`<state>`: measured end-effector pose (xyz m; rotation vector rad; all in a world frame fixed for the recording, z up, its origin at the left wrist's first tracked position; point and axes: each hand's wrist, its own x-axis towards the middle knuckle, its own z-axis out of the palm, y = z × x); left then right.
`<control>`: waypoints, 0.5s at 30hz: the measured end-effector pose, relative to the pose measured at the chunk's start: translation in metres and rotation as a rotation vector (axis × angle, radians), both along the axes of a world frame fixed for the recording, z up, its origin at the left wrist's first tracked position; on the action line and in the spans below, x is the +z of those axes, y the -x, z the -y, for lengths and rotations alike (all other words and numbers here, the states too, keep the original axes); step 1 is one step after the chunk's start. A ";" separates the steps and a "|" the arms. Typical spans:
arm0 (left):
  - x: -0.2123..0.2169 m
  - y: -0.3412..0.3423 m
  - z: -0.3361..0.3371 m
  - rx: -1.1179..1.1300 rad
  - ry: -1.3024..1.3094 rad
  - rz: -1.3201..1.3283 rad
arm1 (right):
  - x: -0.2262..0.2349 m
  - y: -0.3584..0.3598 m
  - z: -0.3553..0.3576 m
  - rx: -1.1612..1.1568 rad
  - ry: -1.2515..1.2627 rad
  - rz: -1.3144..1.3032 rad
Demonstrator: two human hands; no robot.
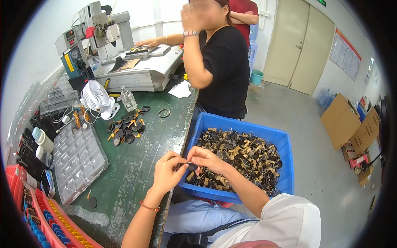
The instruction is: Manually assembling small circular electronic components and placing them into organized trays.
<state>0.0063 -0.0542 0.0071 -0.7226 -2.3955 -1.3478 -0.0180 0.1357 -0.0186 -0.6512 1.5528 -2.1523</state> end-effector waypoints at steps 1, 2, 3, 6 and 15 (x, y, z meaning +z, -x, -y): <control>0.001 0.000 -0.001 0.004 -0.016 0.019 | 0.001 -0.002 0.002 0.000 -0.017 -0.013; 0.001 -0.001 -0.002 0.009 -0.033 0.039 | 0.000 -0.004 0.004 0.001 -0.033 -0.025; 0.002 -0.002 -0.003 0.012 -0.032 0.042 | -0.001 -0.005 0.003 0.005 -0.032 -0.022; 0.003 -0.005 0.001 0.005 0.011 0.073 | -0.008 -0.003 0.002 -0.015 -0.062 -0.043; -0.008 0.013 0.005 -0.313 -0.725 0.536 | 0.004 0.003 0.004 -0.207 0.247 0.105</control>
